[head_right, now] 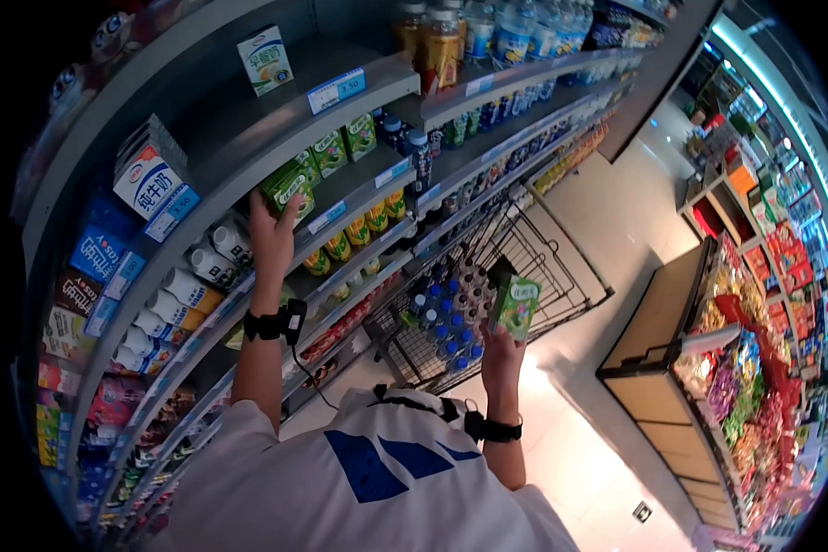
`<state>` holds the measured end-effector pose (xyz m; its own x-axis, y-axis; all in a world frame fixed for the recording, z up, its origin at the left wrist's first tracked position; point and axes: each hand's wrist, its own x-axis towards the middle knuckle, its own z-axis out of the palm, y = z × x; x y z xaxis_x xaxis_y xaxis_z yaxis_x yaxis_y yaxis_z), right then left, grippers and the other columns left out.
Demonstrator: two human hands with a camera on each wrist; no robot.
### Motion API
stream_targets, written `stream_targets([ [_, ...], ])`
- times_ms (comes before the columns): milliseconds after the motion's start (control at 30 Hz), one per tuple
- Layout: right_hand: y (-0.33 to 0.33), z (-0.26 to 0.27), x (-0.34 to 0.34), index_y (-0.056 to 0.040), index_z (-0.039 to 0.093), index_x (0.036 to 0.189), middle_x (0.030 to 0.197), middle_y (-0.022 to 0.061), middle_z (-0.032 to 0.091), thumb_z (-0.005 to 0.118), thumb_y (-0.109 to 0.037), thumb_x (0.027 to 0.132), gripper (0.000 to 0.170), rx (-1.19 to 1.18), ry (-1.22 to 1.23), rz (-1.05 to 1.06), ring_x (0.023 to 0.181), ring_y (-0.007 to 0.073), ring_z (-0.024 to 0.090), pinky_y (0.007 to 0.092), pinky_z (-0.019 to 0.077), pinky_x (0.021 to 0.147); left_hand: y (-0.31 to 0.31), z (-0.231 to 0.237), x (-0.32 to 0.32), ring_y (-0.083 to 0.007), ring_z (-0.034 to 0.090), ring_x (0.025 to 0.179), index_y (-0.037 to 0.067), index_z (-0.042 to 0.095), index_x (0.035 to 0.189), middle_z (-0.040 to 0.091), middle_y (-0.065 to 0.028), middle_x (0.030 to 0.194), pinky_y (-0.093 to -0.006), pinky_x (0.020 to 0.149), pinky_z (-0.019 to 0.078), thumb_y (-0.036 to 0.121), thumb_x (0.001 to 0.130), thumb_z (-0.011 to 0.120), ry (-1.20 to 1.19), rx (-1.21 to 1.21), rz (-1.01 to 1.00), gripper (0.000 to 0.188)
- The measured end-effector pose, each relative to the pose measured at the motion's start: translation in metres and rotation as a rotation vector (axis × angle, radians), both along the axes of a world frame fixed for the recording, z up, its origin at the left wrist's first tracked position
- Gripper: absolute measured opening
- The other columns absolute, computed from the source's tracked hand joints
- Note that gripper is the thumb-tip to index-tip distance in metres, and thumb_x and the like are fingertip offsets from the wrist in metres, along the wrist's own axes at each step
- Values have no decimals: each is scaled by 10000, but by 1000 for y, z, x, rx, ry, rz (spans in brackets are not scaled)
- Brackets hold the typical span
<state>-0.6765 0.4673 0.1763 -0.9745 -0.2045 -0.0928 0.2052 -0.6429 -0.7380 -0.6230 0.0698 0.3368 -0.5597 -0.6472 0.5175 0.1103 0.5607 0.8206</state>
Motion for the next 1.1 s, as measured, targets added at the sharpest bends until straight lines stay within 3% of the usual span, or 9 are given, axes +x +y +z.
stream_targets([
  [233,6,-3,-26,-69,529,1346,1265,73,638,646,-205,951,433,-15,-64,10,1130,218,625,451,479,1003,-3,-14,-2,-344,656,1109,9,458,1399,658,-200,1249,-420,975,492,233,981,673,-113,-82,198,520],
  [367,-8,3,-53,-46,507,1360,1256,124,631,622,-201,985,422,5,39,42,1127,202,625,431,470,1004,-16,-28,-2,-398,558,1252,-19,382,1482,572,-262,1360,-452,1068,421,198,988,641,-128,-268,282,598],
  [400,-21,21,-56,-41,512,1336,1210,134,639,639,-162,977,400,39,129,21,1070,200,644,389,525,900,-12,-26,-2,-437,473,1327,-40,301,1531,482,-292,1445,-470,1120,368,191,995,622,-220,-285,329,666],
  [567,-77,76,-69,-46,486,1341,1261,92,606,677,-60,938,446,58,128,256,1132,212,612,376,503,989,-6,-28,-4,-473,403,1373,-56,251,1552,400,-302,1510,-492,1156,328,178,999,610,-181,-422,497,700],
  [667,-123,92,-82,-62,516,1301,1220,85,625,697,-53,921,421,-74,255,341,1134,196,609,349,490,986,-2,-22,-3,-495,373,1397,-65,229,1555,349,-333,1534,-516,1157,346,150,1009,596,-151,-409,460,691],
  [933,-222,175,-105,-15,565,1248,1050,53,689,819,-72,842,482,427,948,583,962,158,637,318,514,871,-3,-21,-6,-534,400,1350,-83,235,1528,396,-343,1483,-506,1117,364,132,985,640,-106,-275,418,711],
  [1033,-261,173,-120,21,573,1236,1090,79,658,848,-124,832,509,420,1040,583,976,175,638,325,523,865,-1,-16,-4,-536,390,1357,-74,240,1529,378,-340,1498,-511,1115,365,94,986,626,-87,-221,401,687],
  [1067,-271,179,-124,40,599,1195,1123,97,604,869,-141,807,506,489,1303,375,983,211,638,335,528,848,-1,-18,-4,-536,390,1357,-74,240,1529,378,-340,1498,-511,1115,365,94,986,626,-87,-223,405,687],
  [1100,-280,177,-127,40,599,1195,1123,97,604,869,-141,807,506,486,1306,377,983,211,638,335,528,848,-3,-22,-5,-536,386,1361,-65,244,1531,368,-339,1505,-516,1108,369,84,987,619,-93,-254,443,677],
])
